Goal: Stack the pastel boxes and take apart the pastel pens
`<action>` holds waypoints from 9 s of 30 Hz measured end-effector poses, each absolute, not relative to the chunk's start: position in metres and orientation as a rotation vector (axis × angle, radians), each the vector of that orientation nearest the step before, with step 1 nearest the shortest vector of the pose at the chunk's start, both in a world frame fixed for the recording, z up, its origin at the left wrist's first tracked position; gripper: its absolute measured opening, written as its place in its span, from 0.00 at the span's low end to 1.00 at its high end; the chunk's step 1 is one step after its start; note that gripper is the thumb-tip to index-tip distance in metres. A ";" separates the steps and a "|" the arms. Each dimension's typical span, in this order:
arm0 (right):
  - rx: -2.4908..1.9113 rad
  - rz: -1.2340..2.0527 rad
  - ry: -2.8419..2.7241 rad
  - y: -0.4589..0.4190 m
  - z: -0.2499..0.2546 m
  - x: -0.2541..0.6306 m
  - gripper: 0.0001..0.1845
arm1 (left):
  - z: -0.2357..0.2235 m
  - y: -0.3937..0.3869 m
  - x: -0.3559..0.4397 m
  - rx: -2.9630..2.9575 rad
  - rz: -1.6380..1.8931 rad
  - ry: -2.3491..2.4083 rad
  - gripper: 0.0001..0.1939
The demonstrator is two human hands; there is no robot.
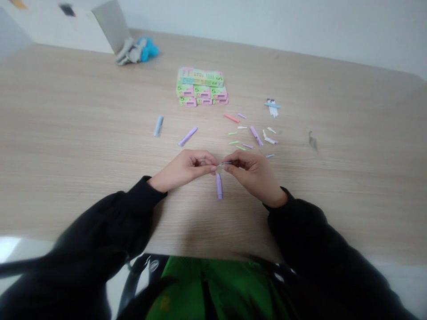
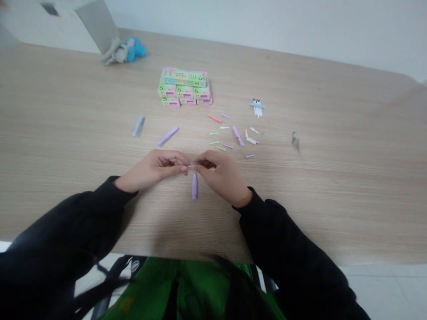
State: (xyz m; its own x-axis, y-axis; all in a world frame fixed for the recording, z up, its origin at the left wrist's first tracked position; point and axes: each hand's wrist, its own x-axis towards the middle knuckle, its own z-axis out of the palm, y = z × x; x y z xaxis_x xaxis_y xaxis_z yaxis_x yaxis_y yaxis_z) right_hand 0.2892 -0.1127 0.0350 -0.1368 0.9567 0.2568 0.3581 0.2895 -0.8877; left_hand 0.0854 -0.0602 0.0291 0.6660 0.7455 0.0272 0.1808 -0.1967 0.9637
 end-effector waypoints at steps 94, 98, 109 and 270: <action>-0.887 1.854 -0.953 -0.113 0.023 0.279 0.09 | 0.039 -0.068 0.086 1.878 0.885 0.739 0.04; -0.955 1.809 -1.011 -0.112 0.025 0.281 0.10 | 0.039 -0.064 0.082 1.798 0.935 0.809 0.07; -1.187 1.290 -1.533 -0.111 0.031 0.286 0.10 | 0.040 -0.065 0.084 1.674 0.864 0.828 0.08; -1.184 0.068 -2.437 -0.112 0.026 0.301 0.12 | 0.032 -0.085 0.113 1.927 0.600 1.059 0.17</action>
